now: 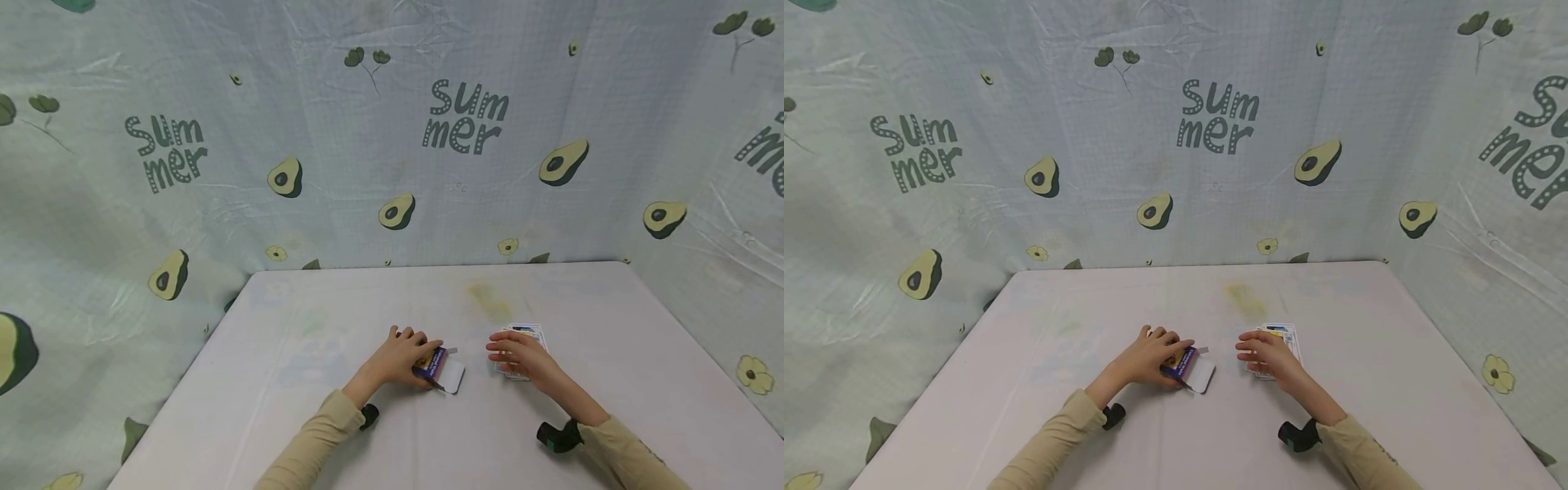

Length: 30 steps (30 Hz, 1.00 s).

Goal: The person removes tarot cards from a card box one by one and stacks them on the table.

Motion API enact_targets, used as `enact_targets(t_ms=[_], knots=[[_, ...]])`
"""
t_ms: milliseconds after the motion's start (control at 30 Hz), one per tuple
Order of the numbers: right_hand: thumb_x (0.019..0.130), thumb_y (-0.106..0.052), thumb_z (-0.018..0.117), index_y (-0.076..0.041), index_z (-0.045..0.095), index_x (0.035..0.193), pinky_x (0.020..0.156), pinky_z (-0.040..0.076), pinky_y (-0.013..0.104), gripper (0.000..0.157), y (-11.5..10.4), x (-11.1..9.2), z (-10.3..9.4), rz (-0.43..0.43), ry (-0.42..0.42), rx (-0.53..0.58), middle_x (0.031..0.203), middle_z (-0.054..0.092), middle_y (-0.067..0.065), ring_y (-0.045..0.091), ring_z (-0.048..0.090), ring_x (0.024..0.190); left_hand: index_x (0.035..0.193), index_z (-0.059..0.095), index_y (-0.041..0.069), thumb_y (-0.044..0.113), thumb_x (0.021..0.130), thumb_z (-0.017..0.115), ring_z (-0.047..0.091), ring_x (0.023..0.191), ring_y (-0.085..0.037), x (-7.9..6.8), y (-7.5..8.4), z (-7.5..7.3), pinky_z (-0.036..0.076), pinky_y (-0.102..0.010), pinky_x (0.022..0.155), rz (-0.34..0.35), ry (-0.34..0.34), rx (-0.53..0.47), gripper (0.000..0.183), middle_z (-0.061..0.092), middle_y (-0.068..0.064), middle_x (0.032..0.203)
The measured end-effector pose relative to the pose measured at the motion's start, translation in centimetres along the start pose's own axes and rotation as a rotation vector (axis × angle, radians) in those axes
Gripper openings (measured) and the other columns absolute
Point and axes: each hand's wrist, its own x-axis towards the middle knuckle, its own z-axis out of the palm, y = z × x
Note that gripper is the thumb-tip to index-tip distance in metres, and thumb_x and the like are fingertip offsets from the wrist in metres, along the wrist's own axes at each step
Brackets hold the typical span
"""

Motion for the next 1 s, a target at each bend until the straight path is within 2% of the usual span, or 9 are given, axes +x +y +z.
enact_targets(t_ms=[267,400,767,1000], knots=[[0.09,-0.026,0.049,0.009,0.04,0.123,0.073,0.05,0.023,0.049,0.13,-0.05,0.0,0.017,0.0,-0.01,0.095,0.063,-0.007,0.007,0.062,0.085,0.136,0.036,0.028,0.059,0.069,0.063,0.045,0.105,-0.018,-0.25,-0.06,0.04,0.035,-0.05,0.091,-0.014,-0.023,-0.066,0.079,0.049,0.0,0.121],[0.091,-0.026,0.048,0.008,0.041,0.122,0.073,0.05,0.023,0.047,0.16,0.03,-0.1,0.021,0.002,-0.007,0.094,0.063,-0.007,0.007,0.062,0.084,0.135,0.036,0.028,0.057,0.07,0.064,0.045,0.107,-0.018,-0.32,-0.07,-0.15,0.034,-0.052,0.093,-0.02,-0.03,-0.089,0.077,0.049,0.0,0.122],[0.091,-0.026,0.048,0.009,0.039,0.124,0.073,0.05,0.023,0.049,0.07,-0.04,-0.04,0.006,-0.022,0.006,0.094,0.062,-0.008,0.006,0.062,0.084,0.132,0.042,0.029,0.056,0.069,0.065,0.047,0.101,-0.017,-0.44,-0.12,-0.27,0.035,-0.05,0.089,-0.015,-0.009,-0.061,0.072,0.051,0.001,0.116],[0.091,-0.024,0.05,0.008,0.04,0.123,0.072,0.05,0.022,0.047,0.29,-0.15,-0.31,-0.002,-0.031,0.023,0.092,0.063,-0.009,0.006,0.062,0.083,0.132,0.042,0.028,0.055,0.071,0.064,0.047,0.104,-0.018,-0.91,-0.15,-0.7,0.035,-0.052,0.09,-0.01,0.01,-0.063,0.07,0.051,0.0,0.118]])
